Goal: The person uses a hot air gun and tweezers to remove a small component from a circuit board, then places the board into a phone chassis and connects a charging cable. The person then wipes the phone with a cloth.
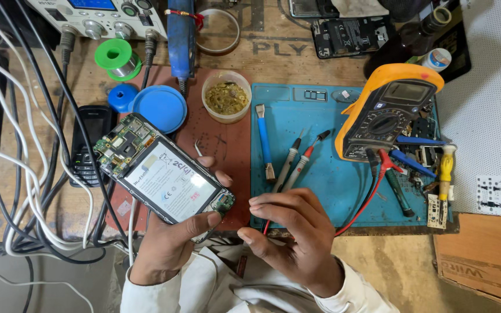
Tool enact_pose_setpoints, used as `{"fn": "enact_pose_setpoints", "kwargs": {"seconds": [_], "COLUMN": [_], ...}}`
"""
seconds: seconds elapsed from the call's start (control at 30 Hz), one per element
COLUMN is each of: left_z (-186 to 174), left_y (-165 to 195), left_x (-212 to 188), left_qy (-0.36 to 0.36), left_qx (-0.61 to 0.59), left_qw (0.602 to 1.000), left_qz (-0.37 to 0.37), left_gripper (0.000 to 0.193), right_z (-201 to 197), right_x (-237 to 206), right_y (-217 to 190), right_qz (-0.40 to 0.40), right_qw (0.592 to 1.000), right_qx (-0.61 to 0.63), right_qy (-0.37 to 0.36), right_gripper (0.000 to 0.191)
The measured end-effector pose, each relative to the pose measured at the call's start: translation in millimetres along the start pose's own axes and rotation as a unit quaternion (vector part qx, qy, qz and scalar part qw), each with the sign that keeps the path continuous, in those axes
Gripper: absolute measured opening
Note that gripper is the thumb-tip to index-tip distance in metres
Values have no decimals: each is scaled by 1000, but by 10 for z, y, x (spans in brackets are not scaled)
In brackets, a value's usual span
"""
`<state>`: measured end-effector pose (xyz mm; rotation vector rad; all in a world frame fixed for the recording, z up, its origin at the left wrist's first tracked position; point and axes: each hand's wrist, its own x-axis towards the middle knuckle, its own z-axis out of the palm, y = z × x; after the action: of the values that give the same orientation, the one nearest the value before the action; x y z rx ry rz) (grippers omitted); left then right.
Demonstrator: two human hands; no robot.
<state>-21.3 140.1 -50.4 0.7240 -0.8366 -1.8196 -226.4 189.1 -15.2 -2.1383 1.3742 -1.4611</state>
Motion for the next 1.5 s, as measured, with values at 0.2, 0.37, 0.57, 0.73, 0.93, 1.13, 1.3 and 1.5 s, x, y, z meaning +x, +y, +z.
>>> {"fn": "enact_pose_setpoints", "kwargs": {"seconds": [0.2,0.37,0.57,0.73,0.93,1.13,1.3,1.5], "left_z": [-7,-1,4,-3,-17,-30,-28,-16], "left_y": [-42,-27,-26,-23,-22,-22,-21,-20], "left_x": [-17,-34,-38,-49,-53,-58,-55,-59], "left_qy": [-14,-10,2,1,-10,-8,-6,1], "left_qx": [-7,-13,-5,-3,-23,-3,-9,0], "left_qw": [1000,1000,1000,1000,1000,1000,1000,1000], "left_qz": [13,11,-1,2,1,11,4,2], "left_gripper": [78,78,79,79,79,80,81,80], "right_z": [27,0,-21,-5,221,345,313,66], "right_x": [-10,-36,-37,-23,-24,-128,-187,96], "right_y": [-25,-48,-106,-130,2,103,166,-11], "right_qz": [8,23,-4,2,-5,24,55,39], "right_qw": [1000,1000,1000,1000,1000,999,998,969], "right_qx": [17,14,12,7,8,-7,17,235], "right_qy": [-4,1,3,-3,28,34,39,61], "right_gripper": [33,31,32,31,24,18,17,56]}}
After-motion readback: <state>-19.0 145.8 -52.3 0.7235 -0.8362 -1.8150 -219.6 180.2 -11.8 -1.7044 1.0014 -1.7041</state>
